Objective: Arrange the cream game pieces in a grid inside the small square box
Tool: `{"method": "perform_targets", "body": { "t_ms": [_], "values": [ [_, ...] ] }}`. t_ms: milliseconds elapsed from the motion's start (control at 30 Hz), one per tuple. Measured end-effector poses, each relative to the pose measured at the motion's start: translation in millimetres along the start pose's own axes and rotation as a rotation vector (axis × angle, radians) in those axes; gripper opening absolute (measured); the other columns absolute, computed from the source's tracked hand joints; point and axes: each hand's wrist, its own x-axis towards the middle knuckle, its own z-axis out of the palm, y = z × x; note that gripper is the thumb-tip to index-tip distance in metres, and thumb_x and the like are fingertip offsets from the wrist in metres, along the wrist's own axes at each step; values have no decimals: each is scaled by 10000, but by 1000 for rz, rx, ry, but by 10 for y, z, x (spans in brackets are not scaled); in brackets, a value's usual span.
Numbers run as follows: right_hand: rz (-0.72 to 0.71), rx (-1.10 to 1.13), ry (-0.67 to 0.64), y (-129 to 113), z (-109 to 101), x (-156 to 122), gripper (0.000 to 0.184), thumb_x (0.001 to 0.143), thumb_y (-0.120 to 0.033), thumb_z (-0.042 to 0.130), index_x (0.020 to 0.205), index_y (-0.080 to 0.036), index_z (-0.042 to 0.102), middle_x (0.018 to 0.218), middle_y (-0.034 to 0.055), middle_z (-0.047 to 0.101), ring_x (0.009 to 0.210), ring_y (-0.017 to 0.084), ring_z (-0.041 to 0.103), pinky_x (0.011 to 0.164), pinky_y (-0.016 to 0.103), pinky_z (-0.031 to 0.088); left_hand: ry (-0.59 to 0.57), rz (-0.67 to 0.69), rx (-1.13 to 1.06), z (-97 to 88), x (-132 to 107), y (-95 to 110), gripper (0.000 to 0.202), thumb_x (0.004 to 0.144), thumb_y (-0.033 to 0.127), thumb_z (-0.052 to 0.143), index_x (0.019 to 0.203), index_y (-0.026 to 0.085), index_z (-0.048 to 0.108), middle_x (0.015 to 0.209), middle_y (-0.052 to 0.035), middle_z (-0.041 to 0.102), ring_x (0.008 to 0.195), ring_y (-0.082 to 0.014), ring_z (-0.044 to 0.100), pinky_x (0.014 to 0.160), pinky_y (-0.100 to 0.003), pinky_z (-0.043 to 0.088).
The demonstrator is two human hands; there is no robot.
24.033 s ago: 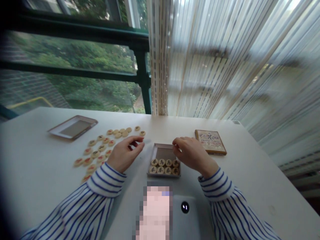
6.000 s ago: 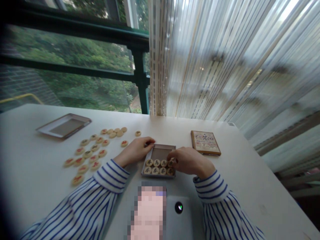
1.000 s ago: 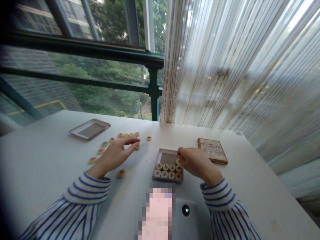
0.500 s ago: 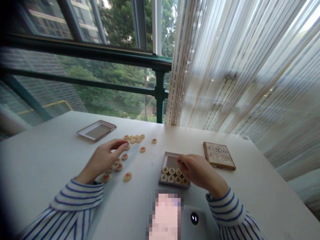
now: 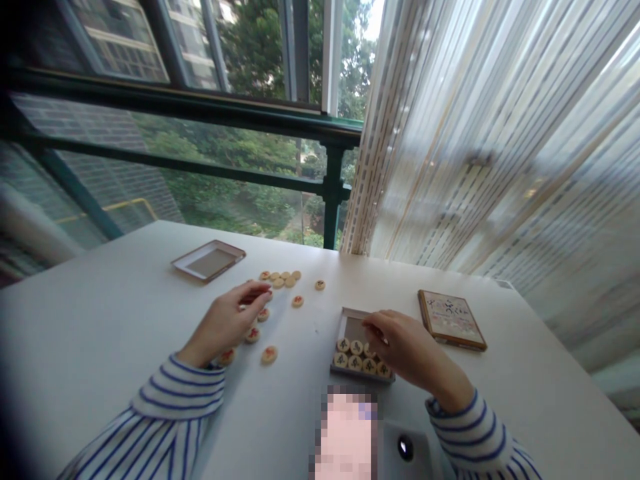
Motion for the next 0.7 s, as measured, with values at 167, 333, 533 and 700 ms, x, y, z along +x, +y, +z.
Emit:
{"method": "perform_targets", "body": {
  "t_ms": [167, 333, 533, 700],
  "values": [
    [1, -4, 61, 52, -42, 89, 199, 838, -257, 443, 909, -203, 621, 826, 41, 636, 743, 149, 556, 702, 264, 411, -50, 73, 106, 12, 75, 160, 329, 801, 389, 454, 1027, 207, 608, 945, -36, 666, 846, -179, 614, 766, -292, 480],
    [0, 21, 83, 98, -54, 266, 198, 820, -249, 461, 910, -195, 629, 830, 41, 650, 743, 152, 572, 697, 263, 421, -90, 136, 190, 25, 234, 283, 354, 811, 386, 428, 1066, 206, 594, 955, -46, 660, 875, -186, 603, 788, -294, 461],
    [2, 37, 87, 138, 2, 536, 230, 799, -248, 458, 922, -181, 641, 842, 40, 667, 755, 154, 583, 713, 264, 419, -173, 155, 253, 127, 414, 312, 351, 807, 376, 432, 1072, 209, 589, 1002, -45, 658, 918, -187, 602, 823, -285, 441],
    [31, 32, 48, 156, 53, 734, 258, 778, -257, 463, 930, -164, 650, 856, 58, 674, 758, 159, 583, 709, 261, 417, -191, 204, 279, 320, 465, 324, 375, 807, 370, 439, 1102, 180, 571, 1102, -70, 620, 1001, -198, 570, 879, -290, 411]
  ]
}}
